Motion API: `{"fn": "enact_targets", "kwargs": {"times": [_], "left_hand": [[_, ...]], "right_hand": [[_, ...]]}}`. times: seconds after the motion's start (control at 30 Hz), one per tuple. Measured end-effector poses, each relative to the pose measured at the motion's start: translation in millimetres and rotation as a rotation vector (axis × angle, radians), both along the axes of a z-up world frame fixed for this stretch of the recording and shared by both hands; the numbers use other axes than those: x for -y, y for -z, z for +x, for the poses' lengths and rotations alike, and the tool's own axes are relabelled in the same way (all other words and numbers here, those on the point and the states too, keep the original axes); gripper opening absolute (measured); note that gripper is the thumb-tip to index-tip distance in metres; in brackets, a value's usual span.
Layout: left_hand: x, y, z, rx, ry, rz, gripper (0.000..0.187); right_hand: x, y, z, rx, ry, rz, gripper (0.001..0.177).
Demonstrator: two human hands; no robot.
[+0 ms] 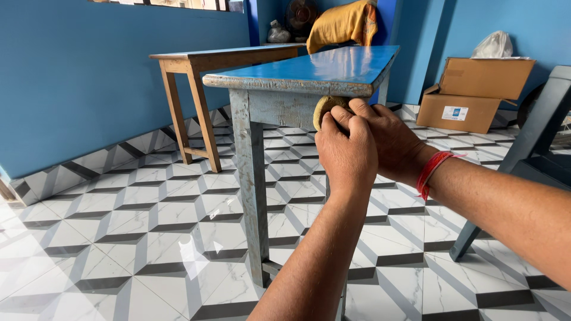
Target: The person sands the legs and frame of a metal table using a sanding sponge. They briefly pick up a small bottle from a nearby chair, rub the sponge against it, and then continue sanding the table legs and crossbars.
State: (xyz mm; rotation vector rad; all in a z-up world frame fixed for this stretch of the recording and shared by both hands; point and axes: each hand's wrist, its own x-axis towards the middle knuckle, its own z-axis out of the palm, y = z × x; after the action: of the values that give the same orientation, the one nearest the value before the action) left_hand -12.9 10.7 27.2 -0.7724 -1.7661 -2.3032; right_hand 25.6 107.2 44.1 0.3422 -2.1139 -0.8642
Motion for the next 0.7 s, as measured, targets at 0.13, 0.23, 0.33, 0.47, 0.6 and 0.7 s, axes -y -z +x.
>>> {"fn": "enact_targets", "kwargs": {"times": [0.13, 0.23, 0.33, 0.47, 0.6, 0.7], "left_hand": [[3.1, 31.0, 1.1, -0.055, 0.026, 0.016, 0.042], [8.2, 72.2, 2.3, -0.022, 0.009, 0.003, 0.039], [11.6, 126.3, 6.3, 0.082, 0.011, -0.024, 0.036], [12.9, 211.3, 10.2, 0.19, -0.01, -0.111, 0.04], [12.9, 293.5, 8.5, 0.448, 0.085, -0.242, 0.049], [11.0, 351.3, 2.0, 0.611, 0.135, -0.331, 0.049]], "right_hand": [[9.3, 30.3, 0.4, -0.047, -0.065, -0.011, 0.042], [9.7, 71.2, -0.4, -0.009, -0.025, 0.009, 0.043], [8.2, 129.1, -2.9, 0.039, 0.011, 0.082, 0.042], [0.7, 215.8, -7.0, 0.118, -0.043, 0.077, 0.042], [-2.6, 307.8, -10.0, 0.255, -0.035, -0.005, 0.043], [-8.5, 375.7, -15.5, 0.399, 0.105, 0.308, 0.036]]}}
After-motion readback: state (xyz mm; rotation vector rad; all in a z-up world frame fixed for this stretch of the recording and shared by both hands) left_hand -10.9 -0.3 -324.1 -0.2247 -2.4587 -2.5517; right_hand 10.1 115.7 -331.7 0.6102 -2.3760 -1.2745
